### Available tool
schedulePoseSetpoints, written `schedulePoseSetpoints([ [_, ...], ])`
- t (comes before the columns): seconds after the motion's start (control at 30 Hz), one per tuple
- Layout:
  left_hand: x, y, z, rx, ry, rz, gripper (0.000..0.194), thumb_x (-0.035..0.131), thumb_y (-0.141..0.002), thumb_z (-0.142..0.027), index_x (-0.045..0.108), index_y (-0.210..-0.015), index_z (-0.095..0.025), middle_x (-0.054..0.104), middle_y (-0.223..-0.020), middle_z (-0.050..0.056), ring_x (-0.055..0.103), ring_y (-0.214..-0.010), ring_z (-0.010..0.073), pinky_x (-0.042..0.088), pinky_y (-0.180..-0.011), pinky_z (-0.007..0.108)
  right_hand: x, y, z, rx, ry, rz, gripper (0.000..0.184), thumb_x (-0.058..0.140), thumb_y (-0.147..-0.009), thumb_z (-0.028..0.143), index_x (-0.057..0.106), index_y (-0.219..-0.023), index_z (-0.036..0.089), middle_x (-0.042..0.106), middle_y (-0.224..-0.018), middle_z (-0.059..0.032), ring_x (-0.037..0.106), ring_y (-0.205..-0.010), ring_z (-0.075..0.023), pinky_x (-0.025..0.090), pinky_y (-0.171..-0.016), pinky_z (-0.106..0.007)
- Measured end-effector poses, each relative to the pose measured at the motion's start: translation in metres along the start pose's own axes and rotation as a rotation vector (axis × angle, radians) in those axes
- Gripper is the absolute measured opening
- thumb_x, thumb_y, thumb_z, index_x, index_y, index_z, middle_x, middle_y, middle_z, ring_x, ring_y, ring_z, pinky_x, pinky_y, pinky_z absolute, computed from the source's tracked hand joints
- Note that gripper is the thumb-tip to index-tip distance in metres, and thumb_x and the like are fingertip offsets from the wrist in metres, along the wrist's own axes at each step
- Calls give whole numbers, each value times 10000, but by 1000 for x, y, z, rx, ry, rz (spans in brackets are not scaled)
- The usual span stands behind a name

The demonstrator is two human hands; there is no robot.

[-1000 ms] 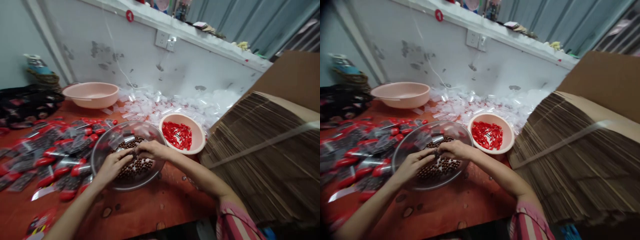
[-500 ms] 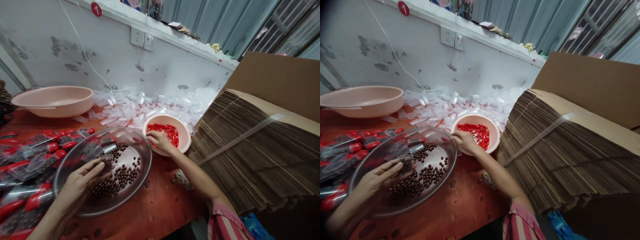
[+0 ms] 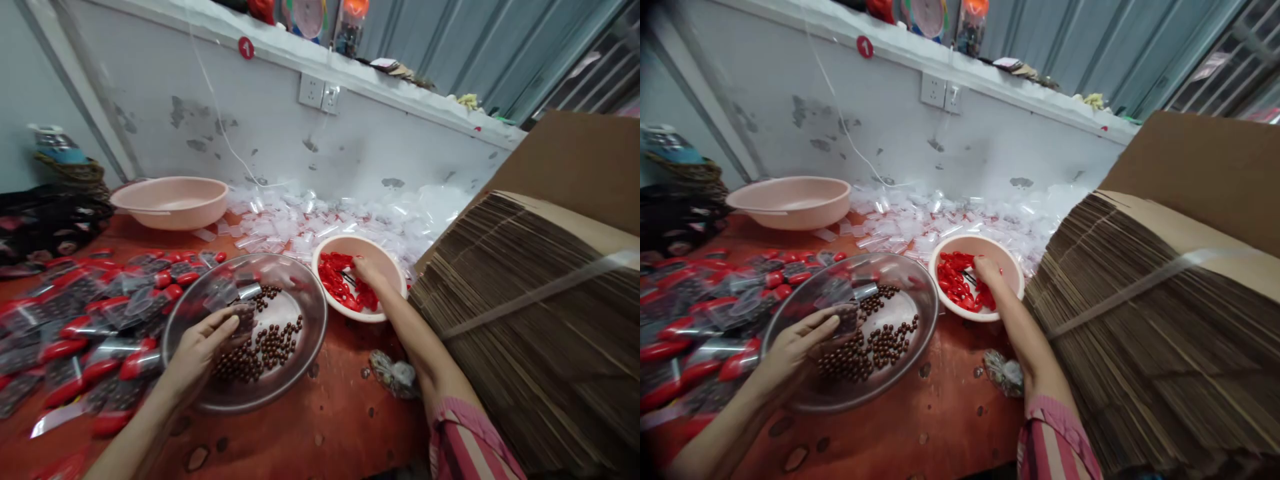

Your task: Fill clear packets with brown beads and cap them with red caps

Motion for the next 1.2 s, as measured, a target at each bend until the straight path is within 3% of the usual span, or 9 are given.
schedulePoseSetpoints([
  [0.17,8,4,-8,41,51,70,330,560,-765,-377,648,-978,-142,657,-1041,124,629,-923,244,532,-763,391,-37,21,34,-74,-250,-163,335,312,-897,257,474,-1156,120,599,-1052,-118,577,-904,-172,438,-758,-272],
  [0.27,12,5,-9,54,32,90,384,519,-782,-418,633,-1006,-128,654,-1039,138,640,-888,238,530,-749,398,-68,50,97,-331,-753,-208,296,409,-865,311,530,-1087,157,616,-983,-70,584,-856,-166,453,-755,-287],
  [0.33,12,6,-9,69,-50,83,415,572,-744,-411,617,-1039,-122,648,-1053,130,634,-892,237,519,-770,400,-86,73,147,-503,-892,-161,255,482,-837,311,572,-1034,176,624,-927,-44,581,-846,-161,449,-767,-289],
  [0.43,12,7,-12,149,-258,77,442,652,-678,-361,615,-1053,-132,649,-1057,106,616,-920,242,496,-810,392,-103,102,208,-709,-915,-129,249,540,-817,293,581,-1042,195,630,-929,-36,581,-833,-145,447,-756,-265],
  [0.53,12,10,-17,268,-439,87,386,617,-709,-348,629,-1039,-148,668,-1018,83,609,-927,237,475,-830,373,-103,118,245,-856,-763,-118,253,525,-833,281,573,-1064,187,625,-930,-52,572,-836,-142,437,-757,-255],
  [0.73,9,23,-32,462,-668,-8,241,574,-744,-289,677,-933,-180,698,-948,48,625,-900,218,459,-822,324,-91,125,259,-878,-635,-73,189,566,-806,263,590,-956,150,614,-811,-47,556,-748,-133,423,-684,-223],
  [1.0,20,39,-39,657,-817,3,203,496,-788,-176,698,-805,-184,702,-796,47,632,-752,176,459,-729,272,-83,135,267,-870,-495,-60,52,559,-798,202,546,-809,153,568,-780,-34,529,-716,-129,403,-648,-217],
  [1.13,23,38,-37,658,-885,45,218,489,-786,-165,706,-775,-179,696,-761,45,622,-708,167,447,-686,251,-72,132,272,-962,-405,24,112,585,-790,239,553,-847,149,594,-814,-44,559,-757,-136,426,-666,-219],
  [1.2,25,34,-34,601,-870,92,211,501,-783,-178,708,-827,-187,700,-761,31,620,-697,164,441,-670,242,-76,133,274,-1002,-302,15,273,601,-774,244,536,-1020,146,588,-1028,-92,543,-958,-175,438,-736,-245],
])
Point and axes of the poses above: each hand's wrist, its own y-axis away from the middle knuckle, its own x-axis out of the palm, z = x × y, the point moved 9 cm from there along -y, towards the middle knuckle
